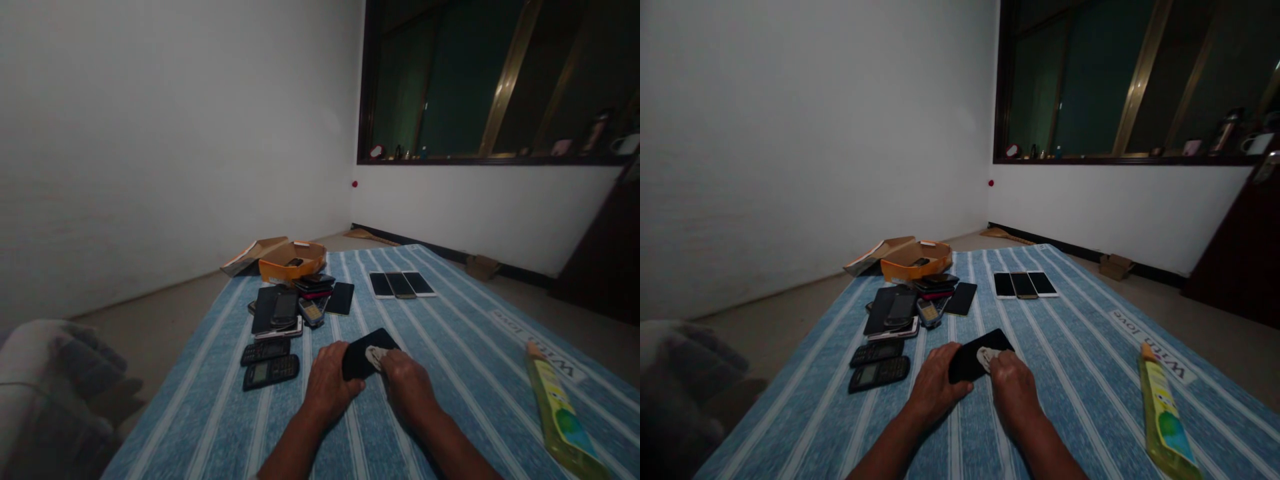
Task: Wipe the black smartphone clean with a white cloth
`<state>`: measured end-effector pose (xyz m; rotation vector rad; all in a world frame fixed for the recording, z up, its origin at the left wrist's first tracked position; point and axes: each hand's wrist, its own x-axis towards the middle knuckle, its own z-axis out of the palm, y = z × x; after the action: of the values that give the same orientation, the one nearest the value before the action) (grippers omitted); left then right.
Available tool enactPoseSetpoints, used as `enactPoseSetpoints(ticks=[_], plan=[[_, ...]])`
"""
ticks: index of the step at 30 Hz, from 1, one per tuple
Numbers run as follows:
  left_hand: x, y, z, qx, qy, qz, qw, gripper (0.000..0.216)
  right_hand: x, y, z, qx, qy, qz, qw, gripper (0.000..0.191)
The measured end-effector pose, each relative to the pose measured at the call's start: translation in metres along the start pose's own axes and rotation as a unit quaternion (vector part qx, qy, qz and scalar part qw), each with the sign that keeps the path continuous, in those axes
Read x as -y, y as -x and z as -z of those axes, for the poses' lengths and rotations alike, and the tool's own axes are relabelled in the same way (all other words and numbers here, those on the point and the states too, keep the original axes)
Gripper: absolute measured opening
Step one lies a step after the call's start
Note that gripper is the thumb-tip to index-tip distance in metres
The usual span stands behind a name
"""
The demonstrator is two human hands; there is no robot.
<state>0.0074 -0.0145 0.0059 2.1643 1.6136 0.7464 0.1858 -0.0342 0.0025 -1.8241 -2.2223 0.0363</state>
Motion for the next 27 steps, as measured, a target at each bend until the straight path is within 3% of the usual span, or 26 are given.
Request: enactPoseSetpoints(ticks=[9,20,27], plan=[[0.003,0.0,-0.001,-0.001,-0.006,-0.009,1.0,0.055,-0.016,-0.006,0.001,-0.004,0.0,-0.044,0.999,0.043],[0.013,-0.003,0.016,0.055,0.085,-0.016,0.995,0.072,0.018,0.009,-0.012,-0.069,0.009,0.067,0.995,0.027],[0.024,-0.002,0.018,0.069,0.16,-0.011,0.985,0.075,0.009,0.007,-0.001,-0.057,0.002,0.044,0.997,0.033]])
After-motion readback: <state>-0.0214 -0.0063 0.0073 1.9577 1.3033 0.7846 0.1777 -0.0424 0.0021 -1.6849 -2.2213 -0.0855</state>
